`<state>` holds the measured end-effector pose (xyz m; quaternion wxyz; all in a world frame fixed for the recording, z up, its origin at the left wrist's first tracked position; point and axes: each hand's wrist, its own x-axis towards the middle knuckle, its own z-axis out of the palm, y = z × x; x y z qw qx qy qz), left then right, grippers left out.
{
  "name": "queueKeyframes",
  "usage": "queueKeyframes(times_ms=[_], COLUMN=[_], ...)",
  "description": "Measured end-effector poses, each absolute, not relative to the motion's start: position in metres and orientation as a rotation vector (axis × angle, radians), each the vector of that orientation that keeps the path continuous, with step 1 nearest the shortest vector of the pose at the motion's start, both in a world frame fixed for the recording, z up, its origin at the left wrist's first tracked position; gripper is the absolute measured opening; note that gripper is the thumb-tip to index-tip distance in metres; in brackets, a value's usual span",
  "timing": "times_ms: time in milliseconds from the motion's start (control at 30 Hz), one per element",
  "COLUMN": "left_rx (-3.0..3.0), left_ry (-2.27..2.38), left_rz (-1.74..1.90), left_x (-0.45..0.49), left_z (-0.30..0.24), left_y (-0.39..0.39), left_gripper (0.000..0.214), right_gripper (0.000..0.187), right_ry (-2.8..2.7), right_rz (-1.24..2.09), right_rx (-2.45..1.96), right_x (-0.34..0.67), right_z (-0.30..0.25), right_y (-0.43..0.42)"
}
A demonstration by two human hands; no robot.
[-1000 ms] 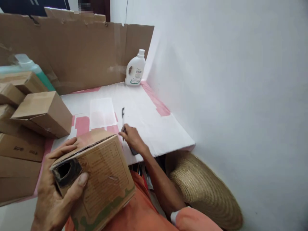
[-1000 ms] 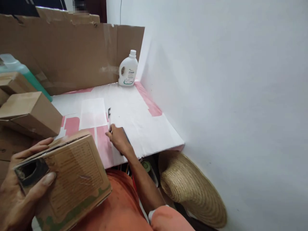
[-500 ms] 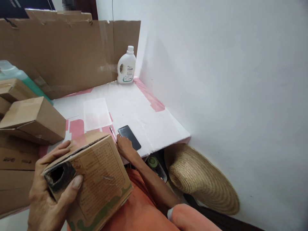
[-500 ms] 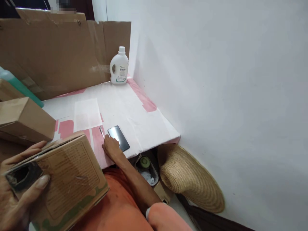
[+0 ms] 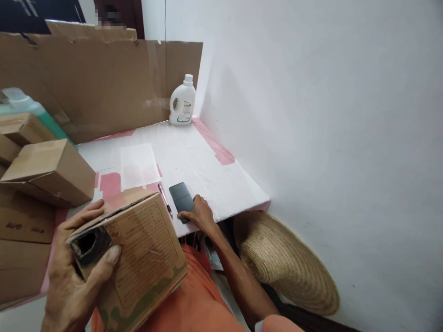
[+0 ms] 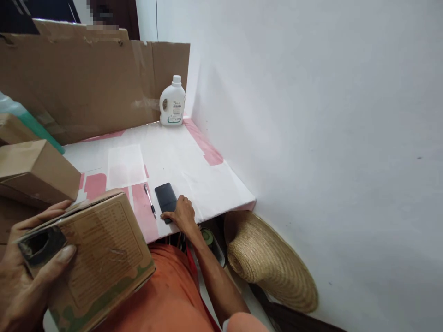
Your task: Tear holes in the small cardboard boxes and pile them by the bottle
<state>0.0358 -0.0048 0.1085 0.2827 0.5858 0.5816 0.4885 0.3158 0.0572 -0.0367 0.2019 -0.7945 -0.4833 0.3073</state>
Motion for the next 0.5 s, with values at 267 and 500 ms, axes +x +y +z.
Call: queueKeyframes(times_ms=[267,500], left_rx=[1.594,1.724], left_ry=[1.563,1.450], left_rz=[1.336,1.313], left_x=[0.043,0.031], left_z=[0.108,0.092], left_y=[-0.009,-0.002], left_gripper=[0.050,0.055], right_gripper=[0.045,0.040], right_ry=[-1.003,-0.760], right_rz=[1.339,1.386], right_rx=[-1.556,-0.819], right_x=[0.320,0.316], right_z=[-0.027,0.093], right_y=[0.048,0.007])
